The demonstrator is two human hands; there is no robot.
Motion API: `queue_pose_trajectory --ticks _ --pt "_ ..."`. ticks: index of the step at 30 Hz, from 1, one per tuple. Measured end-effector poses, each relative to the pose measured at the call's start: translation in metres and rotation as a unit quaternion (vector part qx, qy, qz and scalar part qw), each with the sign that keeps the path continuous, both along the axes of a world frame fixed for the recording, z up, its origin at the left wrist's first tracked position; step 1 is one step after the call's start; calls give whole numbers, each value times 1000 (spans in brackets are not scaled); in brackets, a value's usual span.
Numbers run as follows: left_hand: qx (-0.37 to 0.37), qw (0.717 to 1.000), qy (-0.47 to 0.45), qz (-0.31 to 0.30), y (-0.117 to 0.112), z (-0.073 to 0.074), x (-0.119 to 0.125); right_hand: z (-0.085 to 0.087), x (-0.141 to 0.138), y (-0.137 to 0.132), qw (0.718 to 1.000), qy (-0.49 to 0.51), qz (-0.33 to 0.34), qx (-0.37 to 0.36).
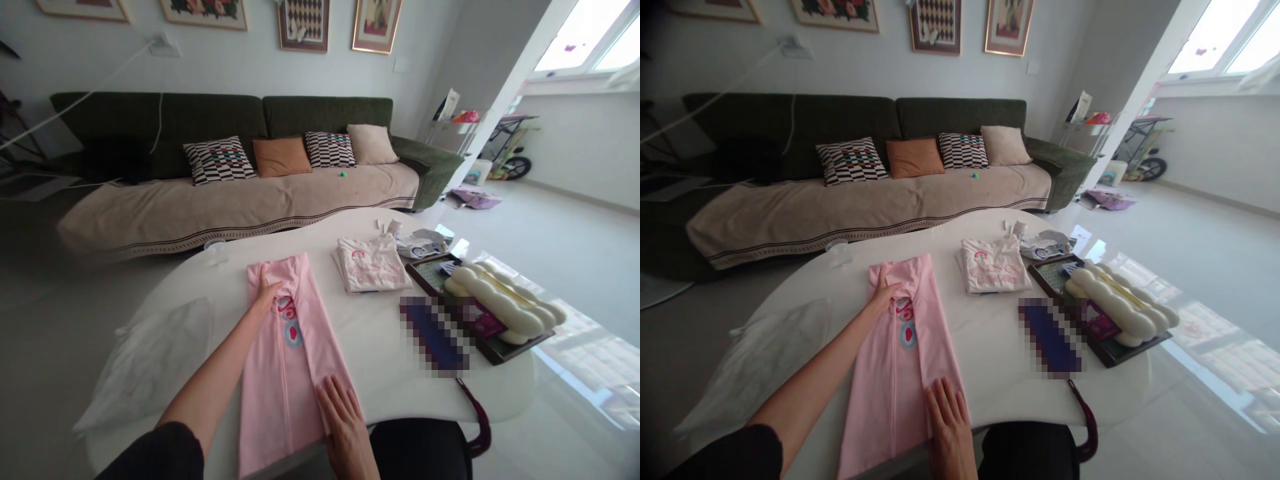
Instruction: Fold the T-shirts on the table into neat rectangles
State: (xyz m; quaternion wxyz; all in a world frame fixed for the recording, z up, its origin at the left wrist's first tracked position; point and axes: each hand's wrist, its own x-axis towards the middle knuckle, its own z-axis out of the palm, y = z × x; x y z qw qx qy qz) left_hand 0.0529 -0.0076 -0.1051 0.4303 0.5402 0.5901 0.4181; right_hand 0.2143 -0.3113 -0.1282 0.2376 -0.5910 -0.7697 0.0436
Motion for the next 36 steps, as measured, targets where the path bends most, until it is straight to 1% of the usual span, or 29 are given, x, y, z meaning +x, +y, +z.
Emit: queue_pose_trajectory --ticks 3,6,9,12,13,14,15,16,18,19,21,23,25,27,29,33,36 --pt "46 997 52 -39 10 4 0 -1 0 0 1000 -30 -4 -7" --pt "75 990 107 -55 18 7 -5 2 -1 0 999 -48 -1 -3" --pt "84 980 173 -49 21 8 -13 3 -1 -3 998 -64 5 -7" --pt "87 969 230 -16 18 10 -13 6 0 -4 998 -62 28 -14" --pt "98 961 258 -4 16 12 -10 8 0 -3 998 -58 34 -12" --pt "116 947 298 -2 14 13 -4 12 0 -1 998 -55 36 -10" --pt "138 929 344 -14 12 14 4 16 0 3 998 -52 33 -8" --pt "161 907 386 -37 10 15 14 20 -1 9 998 -51 27 -8" --pt "190 865 452 -106 8 12 35 28 -3 26 999 -45 7 -15" --pt "190 853 466 -136 7 9 46 31 -4 35 999 -40 -7 -20" --pt "173 844 479 -170 9 2 62 31 -6 52 998 -29 -35 -33" --pt "153 841 488 -179 13 -6 71 27 -5 63 997 -22 -57 -53" --pt "127 842 492 -180 19 -10 72 21 -4 67 995 -21 -65 -69" --pt "93 839 501 -190 25 -9 69 16 -3 67 994 -23 -70 -75" --pt "67 834 510 -200 30 -4 66 13 -2 65 994 -27 -73 -74" --pt "52 829 523 -193 39 6 64 8 -3 65 994 -41 -73 -70" --pt "47 830 521 -195 43 9 65 4 -3 67 993 -52 -75 -71"
